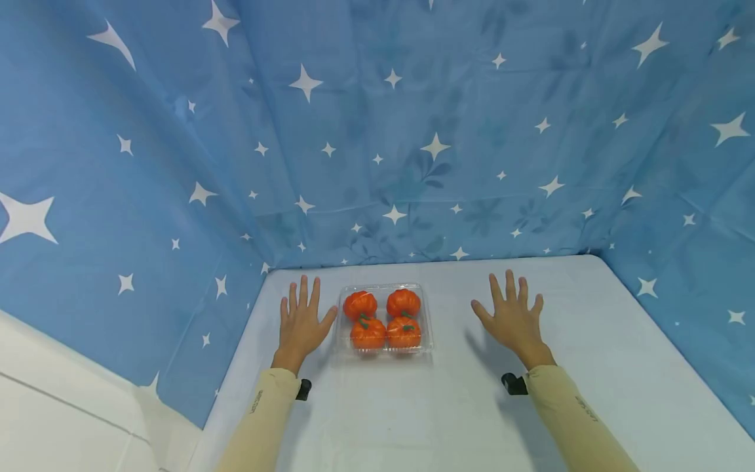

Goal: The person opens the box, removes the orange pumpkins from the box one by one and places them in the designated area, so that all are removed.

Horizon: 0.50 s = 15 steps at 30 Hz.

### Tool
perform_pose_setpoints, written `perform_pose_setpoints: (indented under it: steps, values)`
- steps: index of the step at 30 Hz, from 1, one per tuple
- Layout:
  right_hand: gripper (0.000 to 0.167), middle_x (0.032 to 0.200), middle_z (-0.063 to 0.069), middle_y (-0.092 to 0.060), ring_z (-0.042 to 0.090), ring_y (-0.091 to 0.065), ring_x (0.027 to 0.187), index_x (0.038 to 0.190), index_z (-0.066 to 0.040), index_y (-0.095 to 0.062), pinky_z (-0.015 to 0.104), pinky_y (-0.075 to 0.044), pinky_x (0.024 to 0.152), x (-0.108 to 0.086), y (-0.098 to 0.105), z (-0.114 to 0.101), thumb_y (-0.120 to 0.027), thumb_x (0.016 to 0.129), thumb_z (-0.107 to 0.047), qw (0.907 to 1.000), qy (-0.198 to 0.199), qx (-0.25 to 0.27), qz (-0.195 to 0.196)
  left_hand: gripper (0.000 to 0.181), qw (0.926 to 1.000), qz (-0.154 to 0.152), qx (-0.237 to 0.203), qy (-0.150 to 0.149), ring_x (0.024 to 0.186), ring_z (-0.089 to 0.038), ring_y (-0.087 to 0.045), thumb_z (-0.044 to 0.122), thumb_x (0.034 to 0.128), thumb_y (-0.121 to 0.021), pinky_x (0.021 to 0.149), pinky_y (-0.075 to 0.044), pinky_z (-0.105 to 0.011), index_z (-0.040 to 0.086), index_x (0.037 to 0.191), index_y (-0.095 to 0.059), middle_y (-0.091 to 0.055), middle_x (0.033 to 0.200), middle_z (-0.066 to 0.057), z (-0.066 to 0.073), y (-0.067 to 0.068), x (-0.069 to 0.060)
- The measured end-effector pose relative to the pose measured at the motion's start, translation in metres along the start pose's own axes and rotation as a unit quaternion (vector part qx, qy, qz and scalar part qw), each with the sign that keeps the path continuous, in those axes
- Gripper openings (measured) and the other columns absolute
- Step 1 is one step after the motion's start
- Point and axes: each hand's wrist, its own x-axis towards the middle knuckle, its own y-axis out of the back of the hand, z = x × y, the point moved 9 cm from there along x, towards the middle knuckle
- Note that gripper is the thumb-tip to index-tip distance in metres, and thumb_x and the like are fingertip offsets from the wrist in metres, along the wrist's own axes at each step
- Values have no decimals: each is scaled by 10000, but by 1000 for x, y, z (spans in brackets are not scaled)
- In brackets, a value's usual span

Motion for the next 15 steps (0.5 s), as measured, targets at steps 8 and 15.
perform_pose_setpoints:
  steps: [8, 15]
  values:
    - [898, 1737, 327, -46, 576, 9, 1573, 1692, -1, -229, 850, 22, 1139, -5, -15, -11, -518, 1072, -582, 9996, 89, 208, -196, 896, 9997, -201, -137, -30, 1620, -456, 2, 518, 1066, -567, 1265, -13, -668, 74, 1726, -155, -34, 1782, -199, -3, -7, -13]
    - [909, 1742, 317, -46, 552, -7, 1584, 1695, 7, -207, 830, -12, 1164, -7, -25, -17, -515, 1077, -585, 9986, 157, 355, -362, 955, 9986, -420, -228, -220, 1629, -424, 27, 525, 1051, -600, 1279, 10, -632, 90, 1733, -90, 1, 1790, -164, 0, -15, -24]
